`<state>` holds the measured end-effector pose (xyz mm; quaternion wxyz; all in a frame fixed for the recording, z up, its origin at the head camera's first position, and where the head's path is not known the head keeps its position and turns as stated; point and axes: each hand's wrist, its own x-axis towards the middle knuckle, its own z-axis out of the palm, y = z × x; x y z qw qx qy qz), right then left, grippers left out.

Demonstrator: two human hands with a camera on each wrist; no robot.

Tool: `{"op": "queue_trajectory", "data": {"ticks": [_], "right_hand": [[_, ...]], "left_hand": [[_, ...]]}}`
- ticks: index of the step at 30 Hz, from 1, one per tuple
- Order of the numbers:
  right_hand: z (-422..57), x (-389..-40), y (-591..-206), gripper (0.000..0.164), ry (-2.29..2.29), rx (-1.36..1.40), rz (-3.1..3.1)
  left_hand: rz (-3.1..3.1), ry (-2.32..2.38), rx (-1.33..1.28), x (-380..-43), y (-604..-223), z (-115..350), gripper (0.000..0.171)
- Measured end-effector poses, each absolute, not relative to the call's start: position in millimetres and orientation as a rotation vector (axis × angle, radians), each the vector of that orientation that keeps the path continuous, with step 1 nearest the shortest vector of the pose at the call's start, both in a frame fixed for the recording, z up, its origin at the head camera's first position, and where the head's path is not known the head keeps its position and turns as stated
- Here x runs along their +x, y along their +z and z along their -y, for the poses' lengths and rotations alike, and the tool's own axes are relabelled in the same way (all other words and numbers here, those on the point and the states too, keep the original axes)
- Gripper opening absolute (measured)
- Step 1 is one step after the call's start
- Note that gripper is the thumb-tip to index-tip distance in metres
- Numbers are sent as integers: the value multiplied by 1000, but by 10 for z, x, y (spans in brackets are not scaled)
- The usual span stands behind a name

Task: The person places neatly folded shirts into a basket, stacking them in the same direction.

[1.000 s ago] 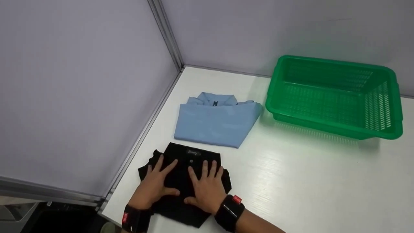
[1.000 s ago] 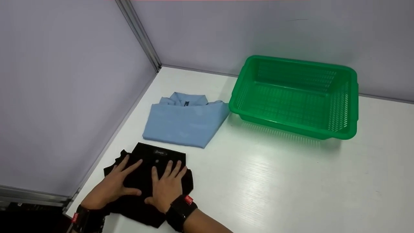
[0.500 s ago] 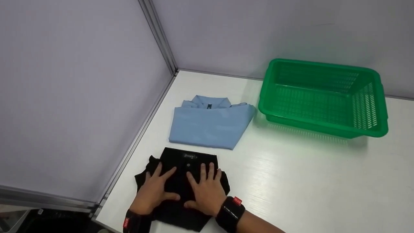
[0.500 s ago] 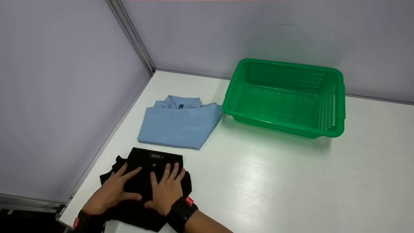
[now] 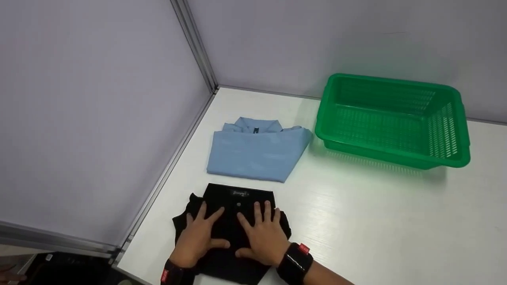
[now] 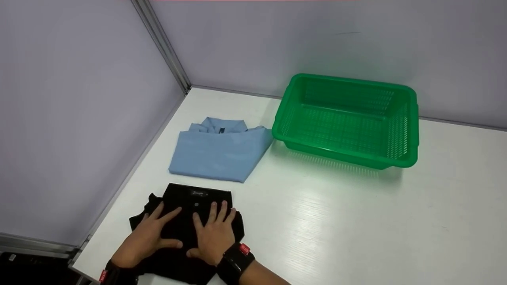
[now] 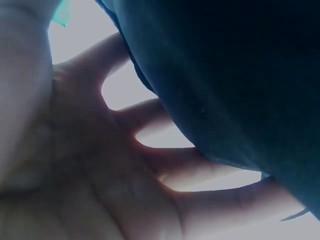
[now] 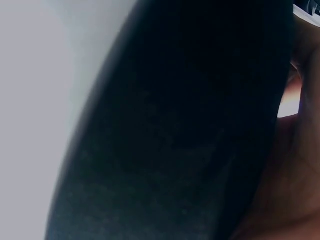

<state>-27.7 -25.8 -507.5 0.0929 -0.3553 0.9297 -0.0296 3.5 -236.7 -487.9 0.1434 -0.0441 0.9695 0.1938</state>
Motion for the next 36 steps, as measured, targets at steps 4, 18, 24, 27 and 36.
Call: {"op": "queue_trajectory", "data": {"ticks": [4,18,24,27,36], "right_hand": [[201,-287,-5082,97,-125,-1049,-2738],[-79,-311,-5067,96,-242,-1038,-2660],[-209,-310,-5059,95,-306,-1027,-2640],[-269,-307,-5053,94,-327,-1018,-2636],[-452,-311,-5064,95,-384,-1008,-2636]], "left_hand": [[-2801,552,-130,46,-4894,2311,96],[-2821,530,-135,78,-4901,2033,96],[-2851,543,-114,100,-4922,1920,95],[-2845,538,-117,96,-4929,1865,95],[-2839,509,-108,84,-4924,1689,96]]}}
